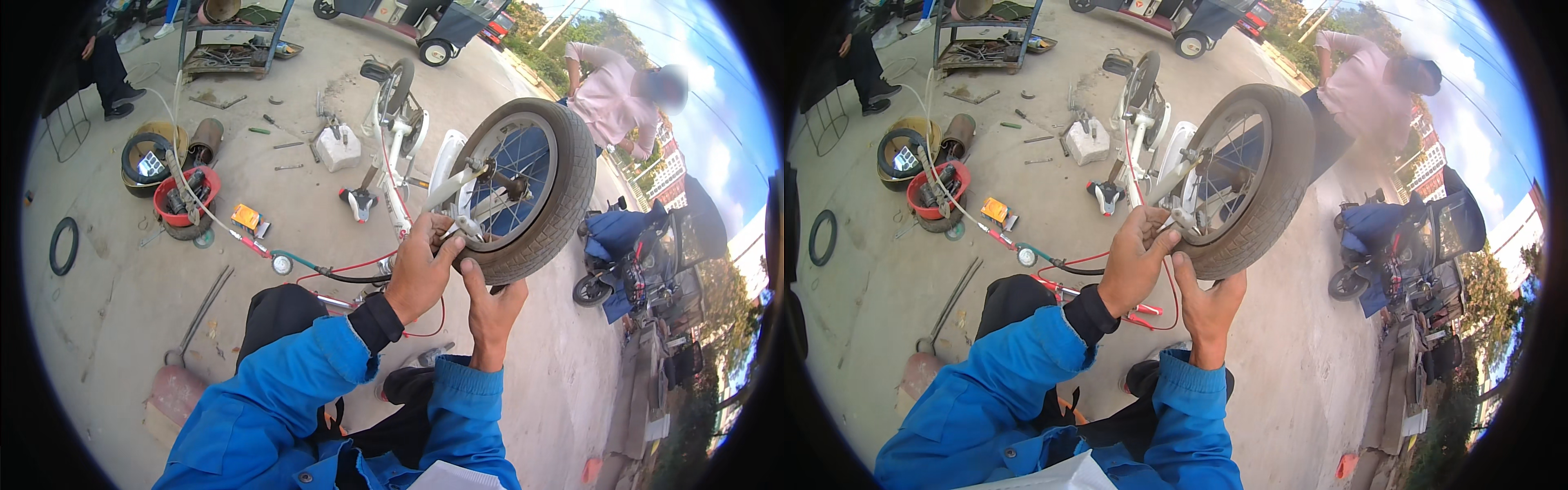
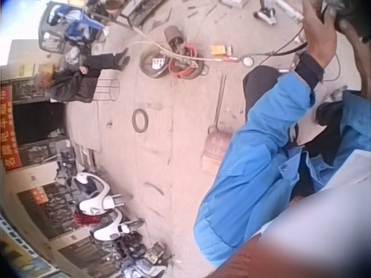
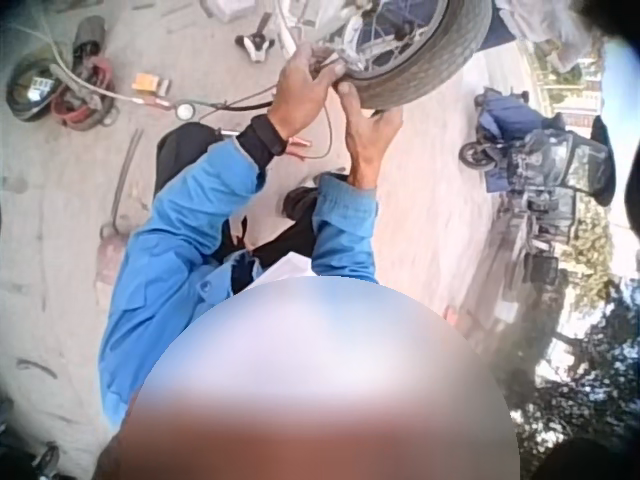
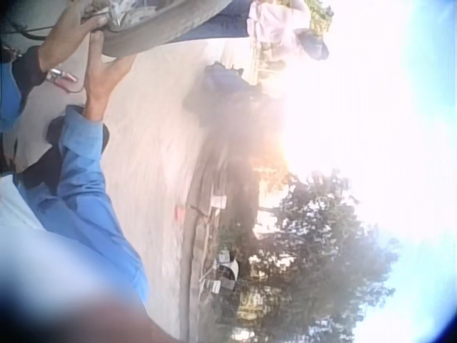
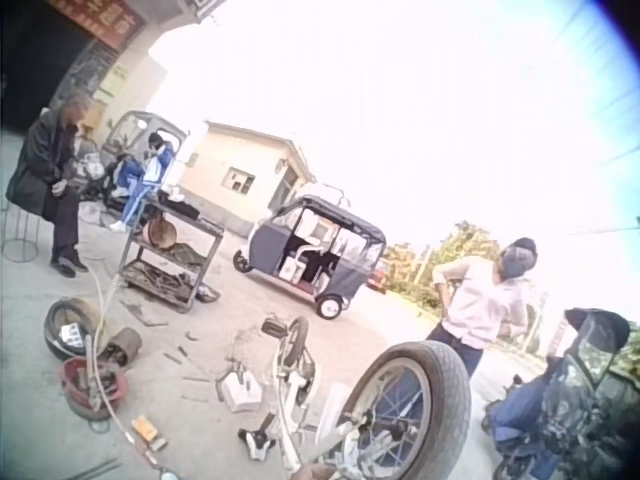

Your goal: The person secures a bicycle wheel onto a stand, uses a cordless impact wrench to tighten the axle nut, and then inflates the tire using a pressure gauge and air hose. The person finishes by adjusting the brake caliper.

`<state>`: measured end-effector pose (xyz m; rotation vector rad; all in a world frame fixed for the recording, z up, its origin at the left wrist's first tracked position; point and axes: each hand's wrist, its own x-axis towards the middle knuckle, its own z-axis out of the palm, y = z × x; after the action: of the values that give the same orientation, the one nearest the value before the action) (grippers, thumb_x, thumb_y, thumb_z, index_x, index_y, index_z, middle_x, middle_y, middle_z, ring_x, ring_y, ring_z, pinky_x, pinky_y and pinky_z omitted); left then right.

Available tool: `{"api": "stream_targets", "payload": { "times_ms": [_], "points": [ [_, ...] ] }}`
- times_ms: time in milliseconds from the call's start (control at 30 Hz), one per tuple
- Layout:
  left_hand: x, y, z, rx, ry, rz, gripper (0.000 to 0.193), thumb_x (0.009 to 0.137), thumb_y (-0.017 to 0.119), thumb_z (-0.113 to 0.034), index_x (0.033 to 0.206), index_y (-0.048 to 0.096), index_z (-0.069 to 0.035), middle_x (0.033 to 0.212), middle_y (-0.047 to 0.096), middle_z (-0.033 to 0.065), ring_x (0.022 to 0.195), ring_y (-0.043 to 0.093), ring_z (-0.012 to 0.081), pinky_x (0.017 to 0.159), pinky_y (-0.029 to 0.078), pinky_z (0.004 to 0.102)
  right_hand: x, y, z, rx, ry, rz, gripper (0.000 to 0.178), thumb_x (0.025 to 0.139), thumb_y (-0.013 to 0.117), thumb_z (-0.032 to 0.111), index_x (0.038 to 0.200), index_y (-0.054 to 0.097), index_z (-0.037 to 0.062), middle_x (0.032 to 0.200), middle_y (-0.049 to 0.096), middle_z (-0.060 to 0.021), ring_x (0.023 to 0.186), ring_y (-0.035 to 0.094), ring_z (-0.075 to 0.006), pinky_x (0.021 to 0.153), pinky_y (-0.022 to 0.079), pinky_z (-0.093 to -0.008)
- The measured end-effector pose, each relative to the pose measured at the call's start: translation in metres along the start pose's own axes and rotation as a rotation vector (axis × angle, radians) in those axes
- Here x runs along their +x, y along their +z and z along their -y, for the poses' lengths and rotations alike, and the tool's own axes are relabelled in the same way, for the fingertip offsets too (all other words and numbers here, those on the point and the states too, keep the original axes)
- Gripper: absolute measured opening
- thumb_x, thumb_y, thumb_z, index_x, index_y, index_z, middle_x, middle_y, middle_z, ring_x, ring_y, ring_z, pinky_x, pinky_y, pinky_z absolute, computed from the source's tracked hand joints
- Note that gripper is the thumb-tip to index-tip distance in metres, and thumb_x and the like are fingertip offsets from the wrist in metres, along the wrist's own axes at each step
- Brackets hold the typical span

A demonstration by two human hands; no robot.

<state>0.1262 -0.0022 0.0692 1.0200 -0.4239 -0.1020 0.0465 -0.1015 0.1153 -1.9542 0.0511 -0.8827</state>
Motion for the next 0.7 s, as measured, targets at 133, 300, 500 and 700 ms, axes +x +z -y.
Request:
{"api": "stream_targets", "payload": {
  "times_ms": [133,300,500,700],
  "points": [
    [-0.002,-0.002,0.005,0.061,0.033,0.020,0.037,0.107,0.066,-0.010,0.136,0.053,0.009,0.127,0.068,0.0183,0.116,0.069,0.0199,0.098,0.057,0.0345,0.002,-0.006,0.002,-0.026,0.042,0.064,0.053,0.088,0.087,0.006,0.135,0.066,-0.0067,0.123,0.075,-0.0129,0.113,0.070,-0.0194,0.102,0.056,-0.0360],
    [-0.003,-0.003,0.003,0.164,0.081,0.026,0.039,0.104,0.065,-0.009,0.137,0.051,0.006,0.125,0.068,0.0238,0.113,0.071,0.0330,0.102,0.055,0.0438,0.006,-0.007,0.002,0.046,0.075,0.076,0.056,0.085,0.086,0.003,0.136,0.066,-0.0073,0.123,0.076,-0.0142,0.114,0.071,-0.0210,0.101,0.057,-0.0362],
    [-0.030,-0.057,-0.011,0.524,0.203,0.066,0.056,0.099,0.071,-0.008,0.148,0.045,0.002,0.140,0.057,0.0238,0.132,0.063,0.0359,0.114,0.049,0.0454,0.009,-0.009,0.005,0.032,0.097,0.029,0.058,0.086,0.082,0.004,0.138,0.063,-0.0097,0.127,0.073,-0.0208,0.117,0.071,-0.0275,0.107,0.055,-0.0402],
    [-0.063,-0.233,0.036,0.233,-0.024,-0.298,0.061,0.104,0.074,-0.023,0.151,0.048,0.005,0.136,0.062,0.0166,0.124,0.061,0.0221,0.108,0.050,0.0363,0.006,-0.015,-0.003,-0.048,0.074,0.005,0.075,0.085,0.085,0.020,0.147,0.056,-0.0098,0.138,0.068,-0.0226,0.125,0.068,-0.0304,0.113,0.053,-0.0435]
  ]
}}
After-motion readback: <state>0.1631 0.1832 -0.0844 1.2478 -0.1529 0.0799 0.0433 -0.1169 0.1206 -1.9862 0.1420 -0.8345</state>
